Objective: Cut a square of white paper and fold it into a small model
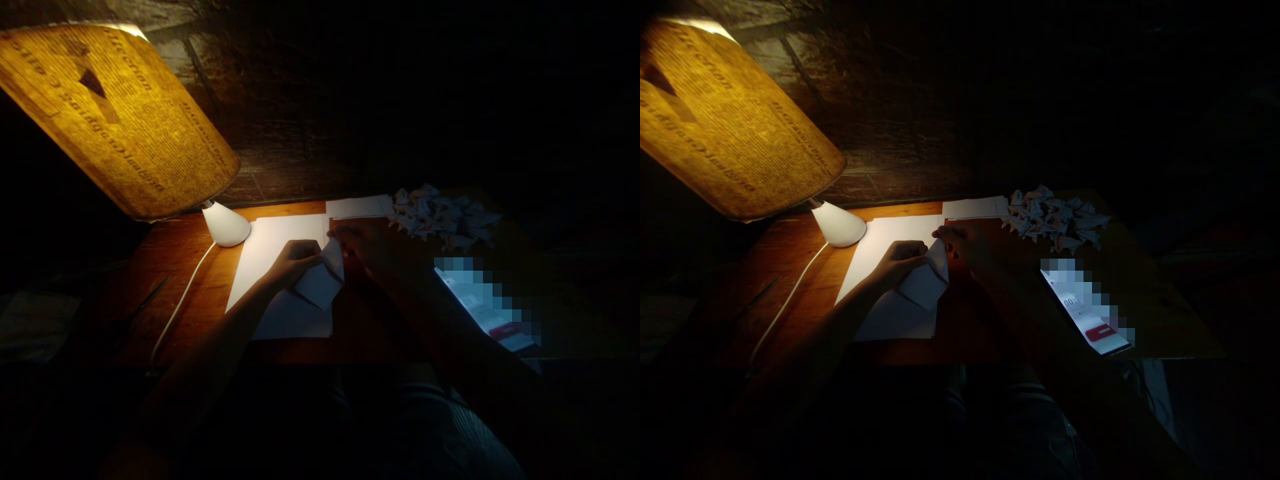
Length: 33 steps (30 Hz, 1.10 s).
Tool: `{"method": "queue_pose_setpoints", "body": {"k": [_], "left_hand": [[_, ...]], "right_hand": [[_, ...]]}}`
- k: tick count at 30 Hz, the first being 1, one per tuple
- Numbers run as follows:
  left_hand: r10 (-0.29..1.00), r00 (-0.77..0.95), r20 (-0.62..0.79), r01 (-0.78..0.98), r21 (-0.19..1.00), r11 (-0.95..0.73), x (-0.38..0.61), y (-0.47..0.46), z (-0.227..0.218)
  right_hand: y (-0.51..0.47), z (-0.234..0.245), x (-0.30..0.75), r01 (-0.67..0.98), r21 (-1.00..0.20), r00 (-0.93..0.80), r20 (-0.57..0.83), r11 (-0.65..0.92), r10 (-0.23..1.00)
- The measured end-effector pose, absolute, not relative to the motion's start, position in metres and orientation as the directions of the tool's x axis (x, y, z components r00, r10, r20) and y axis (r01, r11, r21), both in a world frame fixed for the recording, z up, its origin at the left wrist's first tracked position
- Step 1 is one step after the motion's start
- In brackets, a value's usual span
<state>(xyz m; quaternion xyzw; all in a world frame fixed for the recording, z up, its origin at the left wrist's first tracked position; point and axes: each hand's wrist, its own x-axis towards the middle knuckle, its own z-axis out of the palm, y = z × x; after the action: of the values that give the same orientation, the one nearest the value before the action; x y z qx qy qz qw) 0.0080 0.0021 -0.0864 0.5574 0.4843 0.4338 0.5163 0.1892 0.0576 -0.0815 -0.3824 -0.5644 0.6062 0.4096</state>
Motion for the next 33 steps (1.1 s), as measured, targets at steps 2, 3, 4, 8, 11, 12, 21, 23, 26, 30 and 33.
{"method": "queue_pose_setpoints", "body": {"k": [2, 3, 4, 8, 11, 12, 21, 23, 26, 30, 33], "left_hand": [[0.987, 0.160, -0.016, 0.095, 0.995, 0.000, 0.0073, 0.0030, -0.0872], [0.986, 0.163, -0.015, 0.097, 0.995, -0.001, 0.0070, 0.0034, -0.0873], [0.986, 0.166, -0.014, 0.100, 0.995, -0.002, 0.0069, 0.0037, -0.0872], [0.987, 0.161, -0.003, 0.104, 0.994, -0.013, 0.0077, 0.0036, -0.0861], [0.989, 0.145, 0.002, 0.108, 0.994, -0.018, 0.0091, 0.0030, -0.0854], [0.991, 0.133, 0.005, 0.106, 0.994, -0.019, 0.0093, 0.0030, -0.0852], [0.984, -0.112, 0.141, 0.069, 0.989, -0.134, 0.0033, 0.0073, -0.0845], [0.985, -0.122, 0.124, 0.036, 0.992, -0.120, 0.0032, 0.0075, -0.0852], [0.989, -0.117, 0.086, -0.034, 0.995, -0.090, 0.0043, 0.0078, -0.0867], [0.993, -0.109, 0.040, -0.099, 0.994, -0.051, 0.0057, 0.0084, -0.0881], [0.993, -0.112, 0.039, -0.107, 0.993, -0.051, 0.0066, 0.0080, -0.0877]], "right_hand": [[0.0573, -0.0804, 0.1890, -0.068, -0.997, -0.366, -0.004, -0.032, 0.931], [0.0571, -0.0798, 0.1888, -0.067, -0.997, -0.363, -0.004, -0.031, 0.932], [0.0569, -0.0793, 0.1887, -0.066, -0.997, -0.358, -0.003, -0.028, 0.934], [0.0557, -0.0772, 0.1887, -0.069, -0.997, -0.337, -0.004, -0.029, 0.942], [0.0541, -0.0756, 0.1897, -0.069, -0.996, -0.335, -0.032, -0.058, 0.942], [0.0535, -0.0751, 0.1901, -0.076, -0.995, -0.345, -0.042, -0.072, 0.938], [0.0503, -0.0777, 0.1915, 0.070, -0.995, -0.529, -0.096, -0.069, 0.843], [0.0501, -0.0778, 0.1912, 0.052, -0.997, -0.514, -0.081, -0.063, 0.854], [0.0507, -0.0766, 0.1907, 0.023, -0.996, -0.498, -0.090, -0.091, 0.863], [0.0522, -0.0750, 0.1893, 0.027, -0.995, -0.470, -0.101, -0.100, 0.877], [0.0521, -0.0749, 0.1886, 0.038, -0.995, -0.474, -0.099, -0.092, 0.875]]}}
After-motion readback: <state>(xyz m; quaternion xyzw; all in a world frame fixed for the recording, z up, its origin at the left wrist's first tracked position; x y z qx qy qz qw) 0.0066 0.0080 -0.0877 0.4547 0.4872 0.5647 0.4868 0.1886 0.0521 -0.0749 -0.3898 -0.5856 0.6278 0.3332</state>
